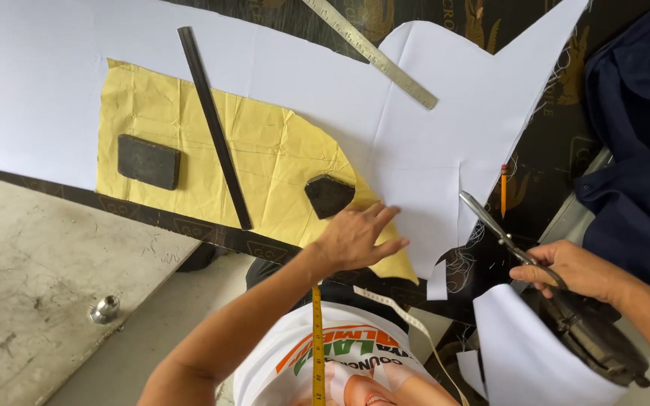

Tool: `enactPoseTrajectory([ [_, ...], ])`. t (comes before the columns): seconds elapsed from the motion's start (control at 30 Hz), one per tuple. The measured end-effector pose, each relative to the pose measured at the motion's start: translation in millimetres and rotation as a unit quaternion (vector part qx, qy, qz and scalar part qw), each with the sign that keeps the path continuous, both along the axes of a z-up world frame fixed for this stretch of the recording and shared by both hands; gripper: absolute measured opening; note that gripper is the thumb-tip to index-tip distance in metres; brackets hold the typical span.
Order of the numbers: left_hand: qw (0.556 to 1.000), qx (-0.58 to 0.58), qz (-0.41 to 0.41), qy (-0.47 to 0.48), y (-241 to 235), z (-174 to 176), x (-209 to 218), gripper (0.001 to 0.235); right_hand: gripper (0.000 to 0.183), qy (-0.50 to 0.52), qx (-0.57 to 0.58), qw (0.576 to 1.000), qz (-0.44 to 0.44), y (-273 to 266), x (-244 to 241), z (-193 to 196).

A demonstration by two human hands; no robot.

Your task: Measuring, marking, and cutting white fabric using a yellow paper pattern, ruler, pencil, and scissors.

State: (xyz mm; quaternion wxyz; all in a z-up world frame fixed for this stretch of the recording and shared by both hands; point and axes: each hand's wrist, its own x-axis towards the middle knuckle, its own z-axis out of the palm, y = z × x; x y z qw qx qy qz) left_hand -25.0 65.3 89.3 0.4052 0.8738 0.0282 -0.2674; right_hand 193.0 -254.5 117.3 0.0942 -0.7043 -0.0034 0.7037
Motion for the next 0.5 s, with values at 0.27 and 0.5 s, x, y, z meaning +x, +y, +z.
enactPoseTrajectory([
  [0.27,0.932,0.200,0.073,-0.294,-73,-71,-15,0.024,0.038,0.106,0.105,0.985,-0.086,-9,17,-46],
  [0.5,0.915,0.202,0.112,-0.332,-87,-90,-26,0.041,0.034,0.046,0.148,0.986,-0.065,7,50,-59],
])
